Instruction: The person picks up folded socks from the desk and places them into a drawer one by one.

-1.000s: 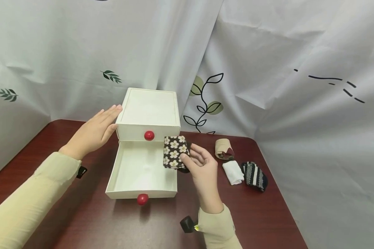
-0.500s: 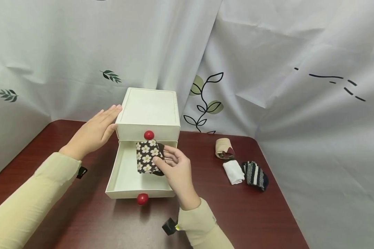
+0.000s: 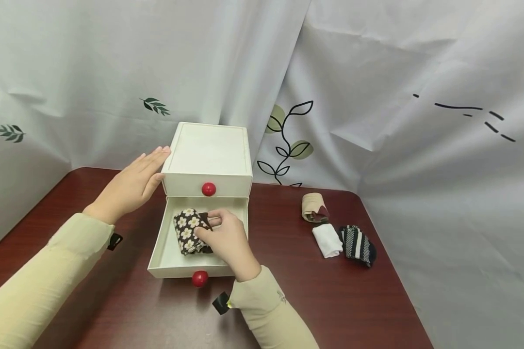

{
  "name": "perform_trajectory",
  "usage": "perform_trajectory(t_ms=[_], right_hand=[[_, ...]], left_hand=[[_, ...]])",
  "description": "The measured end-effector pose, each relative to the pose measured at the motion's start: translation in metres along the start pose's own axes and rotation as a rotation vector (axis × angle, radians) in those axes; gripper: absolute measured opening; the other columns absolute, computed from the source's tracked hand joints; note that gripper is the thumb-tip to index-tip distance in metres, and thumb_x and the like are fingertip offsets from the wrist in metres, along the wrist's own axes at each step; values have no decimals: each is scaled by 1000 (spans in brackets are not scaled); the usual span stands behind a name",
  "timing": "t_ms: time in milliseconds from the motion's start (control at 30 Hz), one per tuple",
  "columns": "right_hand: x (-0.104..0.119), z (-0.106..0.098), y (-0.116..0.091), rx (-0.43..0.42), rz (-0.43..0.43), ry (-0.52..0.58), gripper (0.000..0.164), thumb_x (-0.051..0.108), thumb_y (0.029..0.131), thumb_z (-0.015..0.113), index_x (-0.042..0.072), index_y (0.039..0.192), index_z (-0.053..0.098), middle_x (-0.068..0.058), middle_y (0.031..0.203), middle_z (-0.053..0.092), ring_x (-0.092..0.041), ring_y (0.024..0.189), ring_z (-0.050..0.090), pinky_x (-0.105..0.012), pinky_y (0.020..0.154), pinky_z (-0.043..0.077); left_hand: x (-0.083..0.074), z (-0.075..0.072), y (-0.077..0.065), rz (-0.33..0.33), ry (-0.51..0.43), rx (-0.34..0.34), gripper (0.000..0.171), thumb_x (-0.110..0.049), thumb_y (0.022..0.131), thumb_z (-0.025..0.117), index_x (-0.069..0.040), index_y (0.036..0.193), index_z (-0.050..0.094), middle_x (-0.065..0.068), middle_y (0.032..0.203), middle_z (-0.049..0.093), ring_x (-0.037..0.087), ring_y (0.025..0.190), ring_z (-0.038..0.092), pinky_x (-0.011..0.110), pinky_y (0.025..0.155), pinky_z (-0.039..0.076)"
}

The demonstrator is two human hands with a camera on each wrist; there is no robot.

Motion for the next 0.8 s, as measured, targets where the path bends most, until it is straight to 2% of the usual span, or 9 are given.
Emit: perform_trajectory(t_ms=[133,300,367,567,800], right_hand=[[0,9,1,36,-4,-117,38,16,82,81,1,114,69,-10,100,73,-23,94,70,-33,78,59],[-1,18,1,85,7,-175,38,18,84,80,0,114,67,-9,98,72,-24,94,69,-36,81,57],[0,21,1,106,15,-189,38,18,85,79,-1,116,66,-7,94,72,-21,89,68,-34,81,56],[2,33,-1,179,34,-223,43,20,90,73,-2,125,59,1,77,64,-11,64,58,-27,67,51],[6,37,-2,190,3,-275,36,18,89,71,-1,119,65,3,73,62,-8,60,54,-25,64,48]], left_hand=[[0,1,0,1,-5,-3,57,-23,108,48,-1,158,32,16,161,37,33,149,33,46,125,19],[0,0,0,2,-8,-4,57,-24,108,48,-1,158,32,16,160,37,33,149,33,45,126,18],[0,0,-1,0,-8,-7,57,-24,108,48,0,157,32,16,160,37,33,149,33,45,126,18],[0,-1,-2,-2,-14,-10,56,-24,108,47,0,157,33,16,160,37,33,149,34,44,126,17],[0,0,-1,0,-15,-14,56,-25,109,47,0,157,33,16,160,37,33,149,34,44,126,18]])
Point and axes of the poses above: each hand's wrist, its own y-axis towards the middle knuckle, its own z-axis out of the palm, x = y × z, the point moved 8 cm from there along y, towards the middle knuckle
